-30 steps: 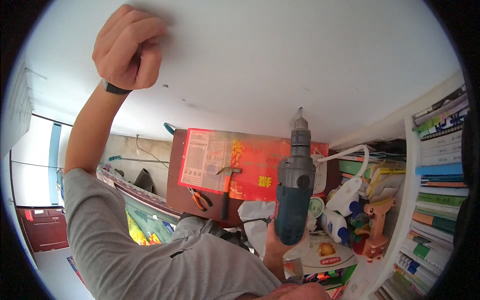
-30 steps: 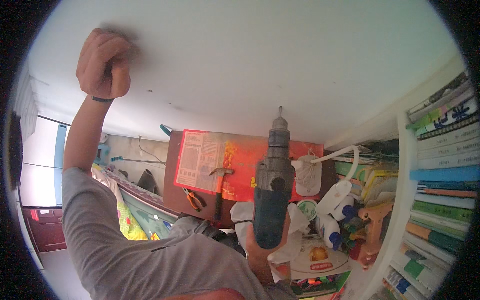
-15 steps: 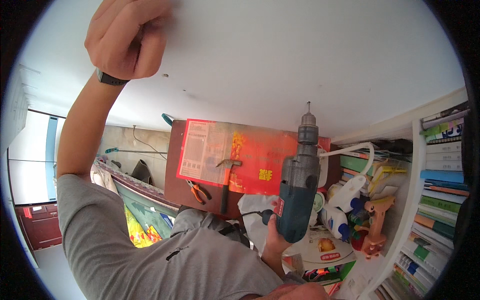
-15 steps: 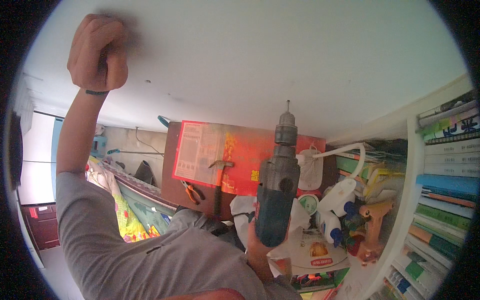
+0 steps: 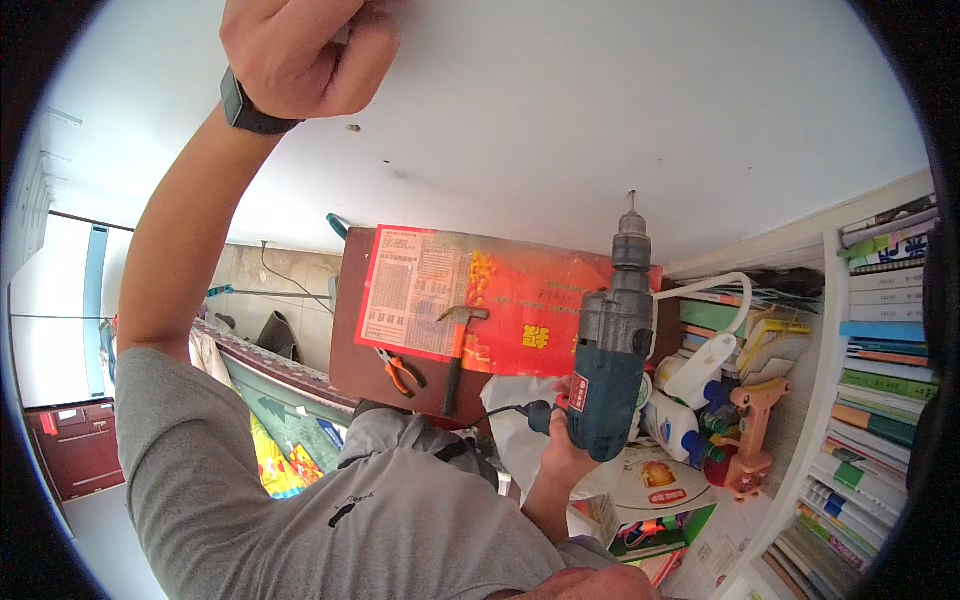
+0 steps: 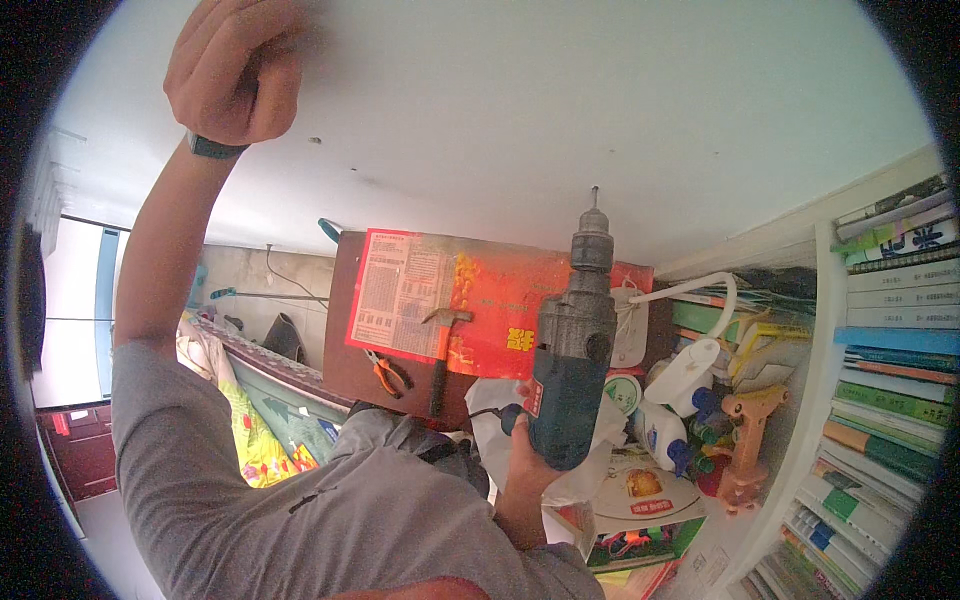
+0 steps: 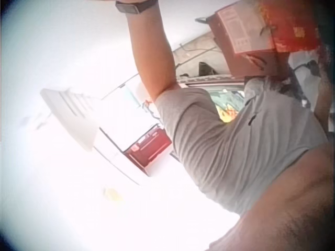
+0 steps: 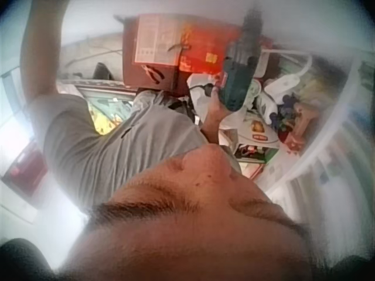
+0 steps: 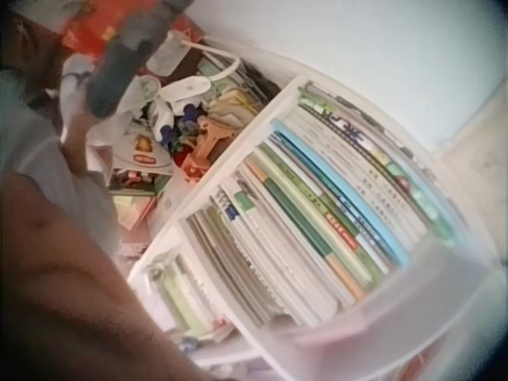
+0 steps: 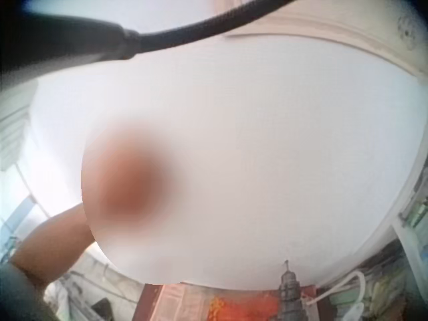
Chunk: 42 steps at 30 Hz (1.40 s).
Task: The person uses a corded drill to make holes in the ceiling, then inserts wall anchors and hammers them flush. The person repeats the drilling and anchor installation process for multiple ceiling locations.
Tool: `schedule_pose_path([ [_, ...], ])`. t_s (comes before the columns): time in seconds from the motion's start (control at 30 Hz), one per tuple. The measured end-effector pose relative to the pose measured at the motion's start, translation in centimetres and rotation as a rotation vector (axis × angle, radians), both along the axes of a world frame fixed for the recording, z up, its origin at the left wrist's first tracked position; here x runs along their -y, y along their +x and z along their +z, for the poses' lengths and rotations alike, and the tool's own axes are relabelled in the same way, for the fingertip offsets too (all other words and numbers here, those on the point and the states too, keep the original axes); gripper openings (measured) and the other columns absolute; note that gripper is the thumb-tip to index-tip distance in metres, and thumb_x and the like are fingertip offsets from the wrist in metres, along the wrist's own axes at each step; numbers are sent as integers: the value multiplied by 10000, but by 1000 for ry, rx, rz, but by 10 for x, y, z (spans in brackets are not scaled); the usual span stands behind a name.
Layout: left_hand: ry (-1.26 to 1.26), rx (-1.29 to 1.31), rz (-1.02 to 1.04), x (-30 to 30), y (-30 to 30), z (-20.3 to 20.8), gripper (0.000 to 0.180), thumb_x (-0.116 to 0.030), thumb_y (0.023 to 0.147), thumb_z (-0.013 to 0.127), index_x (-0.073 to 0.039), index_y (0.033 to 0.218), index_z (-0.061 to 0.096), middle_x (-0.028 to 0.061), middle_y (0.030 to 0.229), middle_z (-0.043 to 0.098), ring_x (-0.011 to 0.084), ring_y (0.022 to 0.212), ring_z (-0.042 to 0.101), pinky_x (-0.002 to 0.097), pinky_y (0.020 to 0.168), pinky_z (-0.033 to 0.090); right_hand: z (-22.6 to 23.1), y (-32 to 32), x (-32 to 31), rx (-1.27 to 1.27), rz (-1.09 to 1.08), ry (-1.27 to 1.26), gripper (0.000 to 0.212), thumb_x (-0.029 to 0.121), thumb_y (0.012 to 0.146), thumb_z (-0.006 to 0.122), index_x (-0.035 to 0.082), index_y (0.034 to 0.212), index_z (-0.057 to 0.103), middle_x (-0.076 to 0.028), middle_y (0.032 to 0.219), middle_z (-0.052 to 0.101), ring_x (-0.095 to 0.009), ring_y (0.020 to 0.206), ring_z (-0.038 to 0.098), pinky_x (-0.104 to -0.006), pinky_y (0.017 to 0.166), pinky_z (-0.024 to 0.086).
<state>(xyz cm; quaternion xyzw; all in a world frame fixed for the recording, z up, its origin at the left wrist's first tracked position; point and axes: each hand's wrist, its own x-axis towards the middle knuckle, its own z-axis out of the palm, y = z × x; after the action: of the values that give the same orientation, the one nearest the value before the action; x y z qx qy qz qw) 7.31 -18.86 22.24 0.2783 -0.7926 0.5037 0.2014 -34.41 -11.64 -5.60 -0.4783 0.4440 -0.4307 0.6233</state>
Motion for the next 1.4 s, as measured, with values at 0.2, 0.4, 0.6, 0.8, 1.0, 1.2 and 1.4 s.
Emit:
schedule_pose_path([
  [0.2,-28,-49,-74,5,-9,3,96,-25,647,526,-57,709,593,22,601,524,118,494,363,262,458,305,5,6,0,-3,-41,3,569,-74,685,555,-83,1251,610,-207,1131,699,-309,1021,698,-425,909,541],
  [0.4,3,-1,19,0,-17,7,100,-13,648,518,-57,705,588,20,604,523,119,496,360,264,459,301,1,7,-2,11,-47,-27,558,-66,694,550,-89,1249,602,-213,1132,691,-316,1030,693,-434,930,534],
  [0.6,-40,23,0,3,-12,5,99,-10,650,524,-57,707,590,20,610,529,118,498,363,262,461,301,-2,7,-2,39,-46,19,568,-74,697,555,-99,1263,584,-222,1138,682,-326,1023,691,-447,939,537],
  [0.8,-29,26,-8,4,-7,4,104,-9,662,524,-59,719,595,18,614,526,116,502,361,259,463,296,3,9,-3,-25,-39,-26,577,-96,693,551,-100,1269,579,-228,1133,682,-332,1017,692,-462,938,541],
  [1.0,-271,-563,-719,56,-31,-36,92,-24,674,529,-60,726,596,14,616,517,114,507,357,256,467,295,3,9,-3,-51,-27,-4,566,-97,699,556,-106,1265,576,-237,1128,685,-335,1017,692,-472,948,540],
  [1.2,-19,35,-12,3,1,4,90,-40,675,535,-65,734,598,15,629,517,115,513,360,248,474,299,0,8,-6,35,-76,20,581,-115,700,563,-111,1282,564,-244,1141,682,-341,1018,694,-484,965,539],
  [1.4,30,38,70,-7,7,5,105,-42,674,533,-71,751,599,11,632,509,114,522,363,243,479,304,0,6,-6,17,-48,-21,567,-123,722,567,-110,1288,561,-249,1152,682,-346,1027,694,-478,960,540],
])
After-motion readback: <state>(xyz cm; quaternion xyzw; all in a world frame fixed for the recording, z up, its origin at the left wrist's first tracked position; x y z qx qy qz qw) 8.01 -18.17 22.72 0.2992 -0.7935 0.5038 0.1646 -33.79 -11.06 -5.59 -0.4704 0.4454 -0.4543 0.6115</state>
